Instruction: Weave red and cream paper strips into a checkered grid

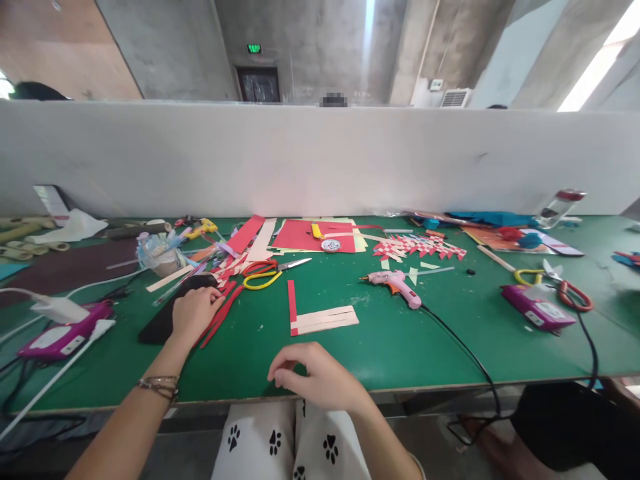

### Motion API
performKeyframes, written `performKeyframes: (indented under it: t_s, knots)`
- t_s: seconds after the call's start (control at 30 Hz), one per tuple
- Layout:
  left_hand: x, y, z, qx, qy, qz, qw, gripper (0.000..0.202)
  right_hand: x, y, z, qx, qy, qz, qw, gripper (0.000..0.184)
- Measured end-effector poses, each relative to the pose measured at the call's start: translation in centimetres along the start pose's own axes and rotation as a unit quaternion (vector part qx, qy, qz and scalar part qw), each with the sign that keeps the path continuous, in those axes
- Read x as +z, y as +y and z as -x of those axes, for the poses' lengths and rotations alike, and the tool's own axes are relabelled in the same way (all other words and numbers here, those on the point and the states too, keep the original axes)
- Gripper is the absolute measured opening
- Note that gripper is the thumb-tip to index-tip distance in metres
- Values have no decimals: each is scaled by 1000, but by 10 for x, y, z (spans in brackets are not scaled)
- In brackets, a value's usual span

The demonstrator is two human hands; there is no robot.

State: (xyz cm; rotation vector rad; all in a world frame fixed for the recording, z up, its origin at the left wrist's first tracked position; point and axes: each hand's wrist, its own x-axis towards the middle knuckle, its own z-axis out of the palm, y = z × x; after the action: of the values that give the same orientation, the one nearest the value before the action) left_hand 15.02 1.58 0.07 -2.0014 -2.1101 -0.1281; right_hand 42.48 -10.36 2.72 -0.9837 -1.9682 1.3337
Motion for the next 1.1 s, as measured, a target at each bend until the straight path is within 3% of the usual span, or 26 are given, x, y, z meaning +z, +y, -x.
performKeyframes:
  t_s: [0.13,0.27,0.33,0.43,0.6,0.67,0.77,0.9,1.1]
  knots:
    - [-3,-3,-2,10,8,3,1000,27,-1,7,-1,21,9,-22,1000,18]
    - [-19,-8,-6,1,40,13,999,29,-10,16,1,34,33,-53,997,16]
    - [-32,-9,-6,-21,85,51,995,26,-13,21,-2,31,54,-74,995,16]
    - [-56,-1,-2,4,169,110,979,22,-15,23,-17,13,121,-92,988,29]
    - [-88,36,18,172,297,137,929,19,-13,1,-53,-37,164,-144,975,43]
    - [-95,53,25,248,361,117,892,14,-14,-10,-63,-40,208,-139,967,40]
    - [-101,75,34,305,440,85,840,5,-19,-22,-66,-59,246,-140,957,29]
    - [-100,95,38,342,458,92,816,2,-29,-26,-54,-67,278,-123,950,19]
    - [-97,114,40,362,438,131,812,2,-36,-23,-43,-99,309,-93,941,16]
